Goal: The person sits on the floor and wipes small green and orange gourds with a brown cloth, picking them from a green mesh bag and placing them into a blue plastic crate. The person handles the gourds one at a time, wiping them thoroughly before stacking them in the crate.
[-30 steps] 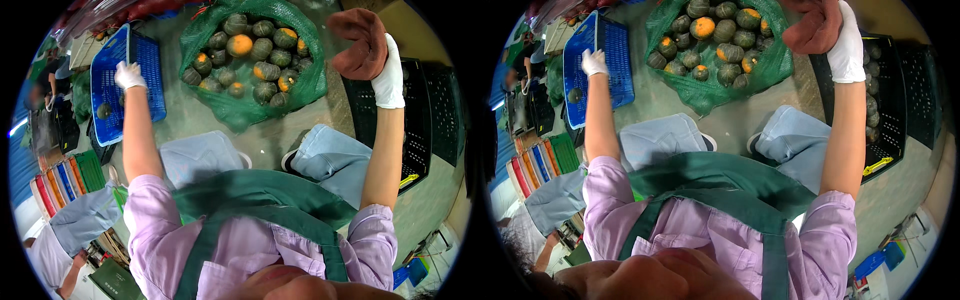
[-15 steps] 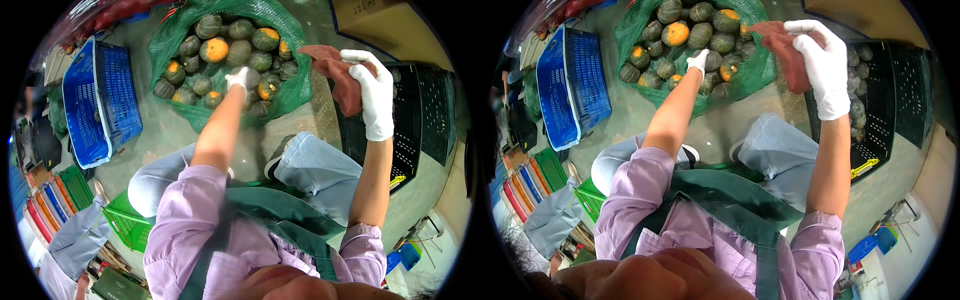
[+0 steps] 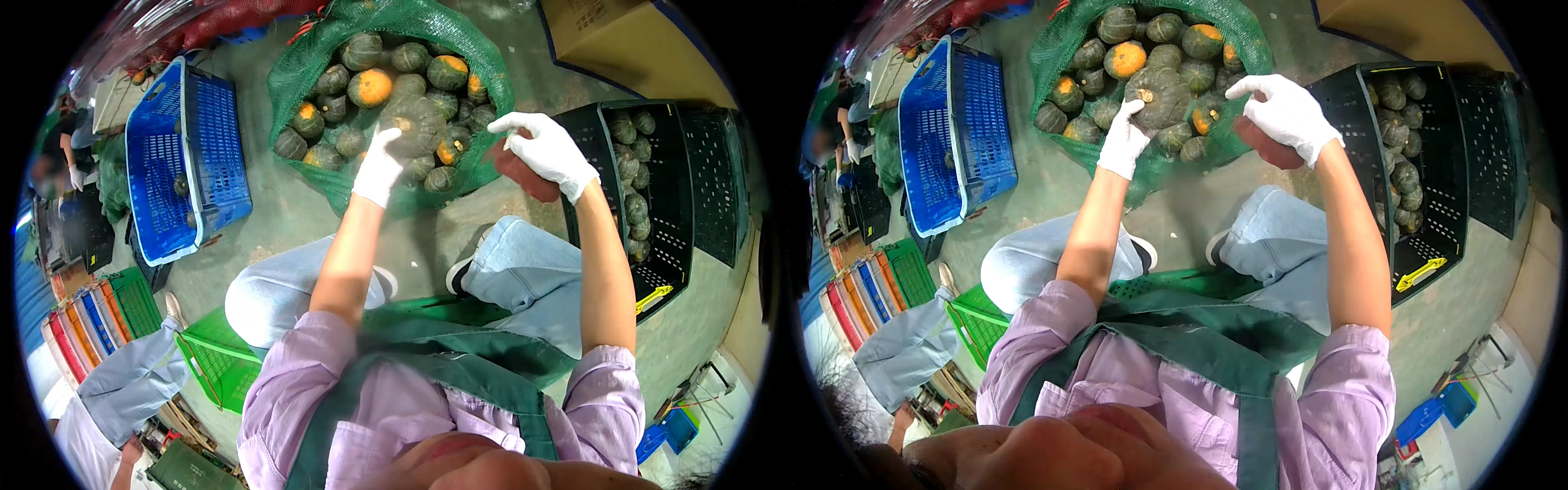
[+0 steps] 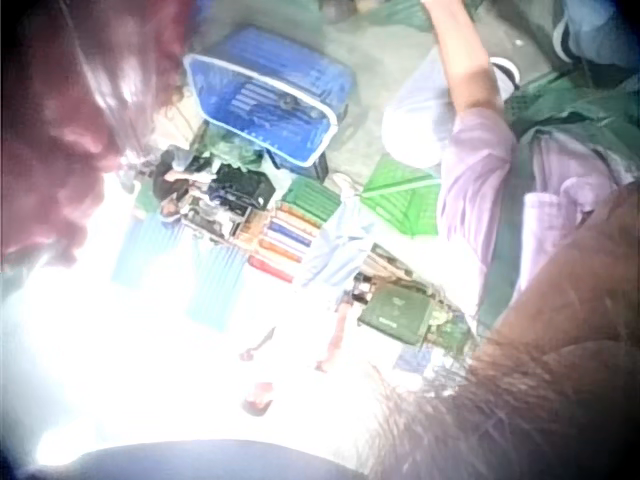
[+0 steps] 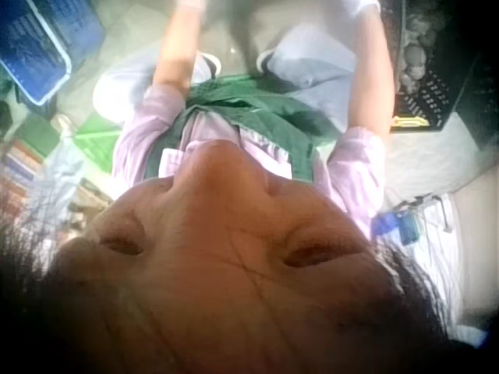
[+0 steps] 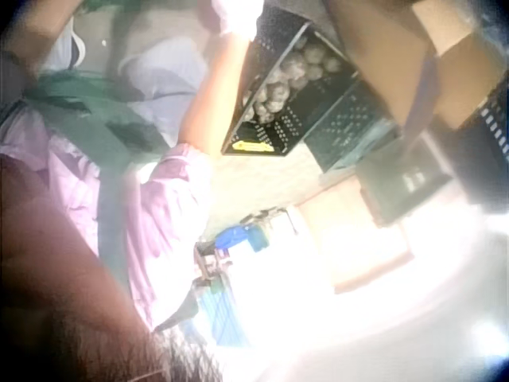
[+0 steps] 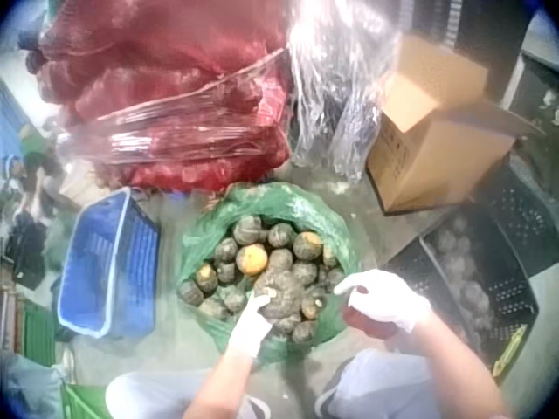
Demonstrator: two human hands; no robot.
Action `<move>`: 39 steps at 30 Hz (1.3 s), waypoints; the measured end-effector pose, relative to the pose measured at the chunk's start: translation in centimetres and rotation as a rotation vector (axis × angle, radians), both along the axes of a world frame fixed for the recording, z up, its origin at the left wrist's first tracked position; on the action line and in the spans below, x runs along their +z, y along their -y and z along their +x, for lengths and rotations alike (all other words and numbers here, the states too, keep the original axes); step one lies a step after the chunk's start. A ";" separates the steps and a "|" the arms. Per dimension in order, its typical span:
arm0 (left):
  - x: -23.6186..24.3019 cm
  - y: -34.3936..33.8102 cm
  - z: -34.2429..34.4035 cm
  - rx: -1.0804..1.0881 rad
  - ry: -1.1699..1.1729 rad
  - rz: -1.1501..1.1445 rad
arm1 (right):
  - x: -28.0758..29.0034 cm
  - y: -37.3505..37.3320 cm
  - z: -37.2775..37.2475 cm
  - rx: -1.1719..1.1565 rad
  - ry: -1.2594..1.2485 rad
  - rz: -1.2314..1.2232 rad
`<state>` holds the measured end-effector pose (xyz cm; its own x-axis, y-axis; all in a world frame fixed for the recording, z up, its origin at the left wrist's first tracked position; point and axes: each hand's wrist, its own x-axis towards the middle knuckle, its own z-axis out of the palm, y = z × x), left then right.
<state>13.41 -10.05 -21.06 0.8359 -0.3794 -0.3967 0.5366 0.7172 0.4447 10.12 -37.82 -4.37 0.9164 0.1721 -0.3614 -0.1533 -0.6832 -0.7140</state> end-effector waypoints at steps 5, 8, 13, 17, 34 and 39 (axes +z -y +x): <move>6.0 1.5 -0.8 -0.063 -0.202 -0.181 | 0.3 -1.2 -0.4 -0.008 -0.014 -0.028; 6.8 1.9 -1.0 -0.120 -0.203 -0.260 | 0.5 -1.5 -0.6 -0.023 0.067 0.022; 8.7 3.9 -1.6 -0.062 -0.112 -0.147 | 1.0 -2.4 -0.3 -0.501 0.395 0.403; 10.3 7.6 -3.3 0.057 0.114 0.136 | -0.2 -7.8 -2.4 -0.288 0.797 -0.153; 13.4 2.9 -4.5 -0.095 0.006 -0.266 | 0.2 -2.0 -0.7 -0.467 -0.035 0.707; 13.7 1.9 -3.3 -0.026 0.307 -0.048 | -0.5 -3.3 -1.8 -0.424 -0.508 1.324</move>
